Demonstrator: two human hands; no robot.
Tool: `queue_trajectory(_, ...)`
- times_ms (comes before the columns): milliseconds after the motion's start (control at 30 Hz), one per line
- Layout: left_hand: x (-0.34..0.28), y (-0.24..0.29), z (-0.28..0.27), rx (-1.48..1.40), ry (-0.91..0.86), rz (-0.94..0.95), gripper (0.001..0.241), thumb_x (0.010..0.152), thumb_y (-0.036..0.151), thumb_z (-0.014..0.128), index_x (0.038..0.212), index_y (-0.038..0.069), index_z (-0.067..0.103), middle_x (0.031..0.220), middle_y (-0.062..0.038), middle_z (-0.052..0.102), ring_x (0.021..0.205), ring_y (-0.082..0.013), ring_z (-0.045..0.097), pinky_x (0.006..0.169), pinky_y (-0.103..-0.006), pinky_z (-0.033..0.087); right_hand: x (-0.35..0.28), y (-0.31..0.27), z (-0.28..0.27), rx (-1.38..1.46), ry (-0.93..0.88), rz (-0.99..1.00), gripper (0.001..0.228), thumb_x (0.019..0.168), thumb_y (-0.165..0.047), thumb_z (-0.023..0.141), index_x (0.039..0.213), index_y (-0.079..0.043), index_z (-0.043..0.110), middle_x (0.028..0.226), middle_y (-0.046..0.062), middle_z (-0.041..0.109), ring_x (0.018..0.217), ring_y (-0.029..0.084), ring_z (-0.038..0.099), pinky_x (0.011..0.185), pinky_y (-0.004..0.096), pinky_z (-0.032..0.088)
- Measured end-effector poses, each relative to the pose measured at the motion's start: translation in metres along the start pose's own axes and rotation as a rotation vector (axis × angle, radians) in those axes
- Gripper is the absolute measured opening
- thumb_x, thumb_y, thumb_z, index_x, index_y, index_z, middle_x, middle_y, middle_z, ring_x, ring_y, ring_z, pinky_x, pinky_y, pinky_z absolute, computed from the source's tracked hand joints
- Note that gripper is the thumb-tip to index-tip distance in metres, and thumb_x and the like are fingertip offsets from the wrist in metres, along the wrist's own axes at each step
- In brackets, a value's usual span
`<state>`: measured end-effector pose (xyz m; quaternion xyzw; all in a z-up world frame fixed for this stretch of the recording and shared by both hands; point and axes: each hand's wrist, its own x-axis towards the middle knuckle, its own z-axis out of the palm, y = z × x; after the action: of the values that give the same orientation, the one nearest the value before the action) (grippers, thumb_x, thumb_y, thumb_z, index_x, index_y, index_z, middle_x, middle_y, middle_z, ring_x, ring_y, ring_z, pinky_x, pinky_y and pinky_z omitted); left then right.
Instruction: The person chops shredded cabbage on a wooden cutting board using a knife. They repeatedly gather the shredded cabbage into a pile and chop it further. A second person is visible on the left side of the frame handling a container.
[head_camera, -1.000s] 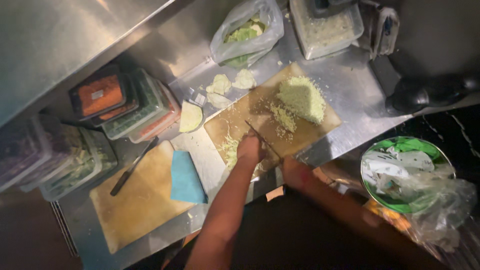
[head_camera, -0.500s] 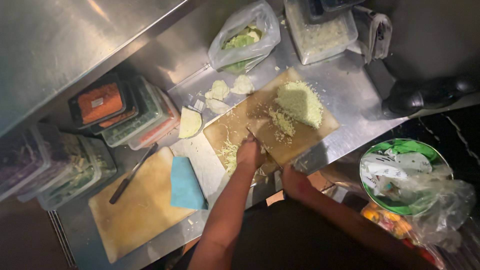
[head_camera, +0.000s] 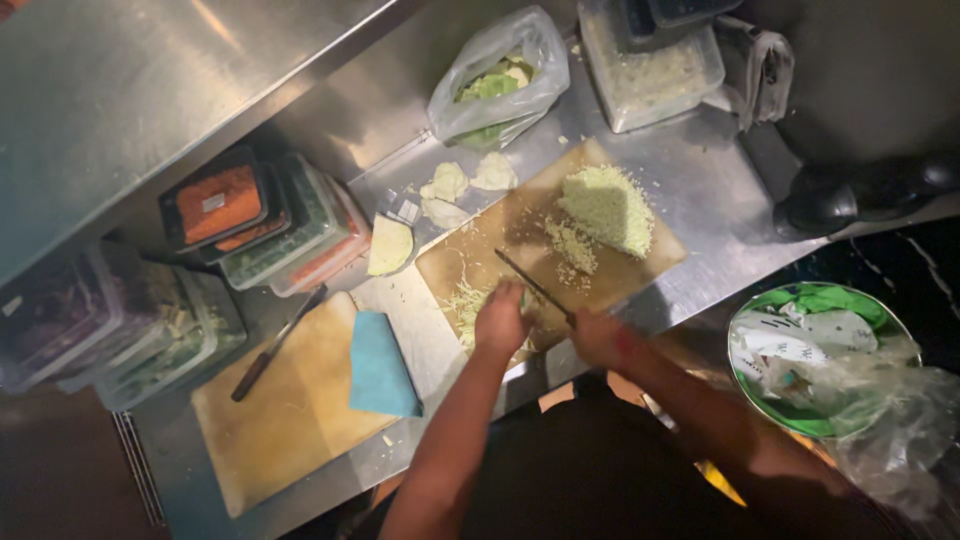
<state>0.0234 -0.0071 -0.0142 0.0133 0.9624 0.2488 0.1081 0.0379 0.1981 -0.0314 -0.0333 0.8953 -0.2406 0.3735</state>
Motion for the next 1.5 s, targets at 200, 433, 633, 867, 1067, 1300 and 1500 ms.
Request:
queue_trajectory(200,0.014,-0.001,0.007,0.138,-0.144,-0.054,0.039,0.075,0.017,0.081,0.112,0.011,0.073,0.144,-0.014,0.056,0.13,-0.035,0.056,0.104,-0.0457,0.052,-0.003,-0.015,-0.014,-0.187,-0.01,-0.159,0.031,0.092,-0.018,0.056,0.115,0.002,0.058,0.102,0.028,0.074,0.098,0.041,0.075,0.082,0.049,0.06)
queue_trajectory(433,0.031,-0.001,0.002,0.119,-0.217,-0.114,0.06,0.073,0.026,0.088,0.125,0.007,0.066,0.139,-0.017,0.057,0.128,-0.0352,0.057,0.105,-0.0443,0.051,-0.014,0.0,0.028,0.072,0.083,-0.053,0.029,0.103,-0.028,0.049,0.113,-0.001,0.056,0.102,0.03,0.071,0.099,0.045,0.07,0.086,0.053,0.053)
queue_trajectory(633,0.024,0.01,-0.014,0.127,-0.209,-0.039,0.047,0.07,0.024,0.086,0.114,0.012,0.075,0.139,-0.013,0.06,0.126,-0.0342,0.059,0.105,-0.0435,0.051,0.008,0.021,0.039,-0.045,0.114,-0.221,0.028,0.102,-0.028,0.049,0.107,-0.002,0.06,0.099,0.026,0.072,0.093,0.043,0.072,0.08,0.053,0.057)
queue_trajectory(867,0.033,0.003,-0.005,0.177,-0.251,-0.061,0.032,0.084,0.023,0.075,0.113,0.011,0.076,0.13,-0.016,0.067,0.124,-0.0345,0.061,0.103,-0.045,0.054,0.031,0.032,0.062,-0.04,0.178,-0.227,0.027,0.098,-0.025,0.053,0.108,-0.001,0.059,0.095,0.025,0.073,0.089,0.042,0.074,0.076,0.053,0.058)
queue_trajectory(1067,0.028,0.01,-0.013,0.14,-0.248,-0.071,0.049,0.069,0.031,0.086,0.108,0.005,0.072,0.126,-0.019,0.061,0.119,-0.0368,0.057,0.098,-0.0472,0.05,0.001,0.014,0.055,0.03,0.097,-0.014,0.036,0.101,-0.031,0.055,0.12,0.0,0.053,0.097,0.031,0.072,0.094,0.047,0.07,0.083,0.056,0.054)
queue_trajectory(1300,0.028,0.014,-0.019,0.138,-0.261,-0.081,0.039,0.074,0.027,0.081,0.108,0.009,0.075,0.132,-0.015,0.06,0.122,-0.0347,0.058,0.102,-0.045,0.051,0.009,0.022,0.056,0.029,0.101,-0.183,0.035,0.098,-0.032,0.058,0.113,-0.001,0.061,0.1,0.028,0.072,0.096,0.045,0.07,0.082,0.055,0.056)
queue_trajectory(1500,0.026,0.004,-0.005,0.077,-0.182,-0.076,0.033,0.078,0.023,0.078,0.11,0.013,0.077,0.13,-0.014,0.064,0.123,-0.0338,0.061,0.103,-0.0435,0.053,0.019,0.033,0.068,-0.113,0.143,-0.226,0.036,0.103,-0.036,0.051,0.116,-0.002,0.053,0.1,0.025,0.072,0.094,0.042,0.073,0.082,0.052,0.057)
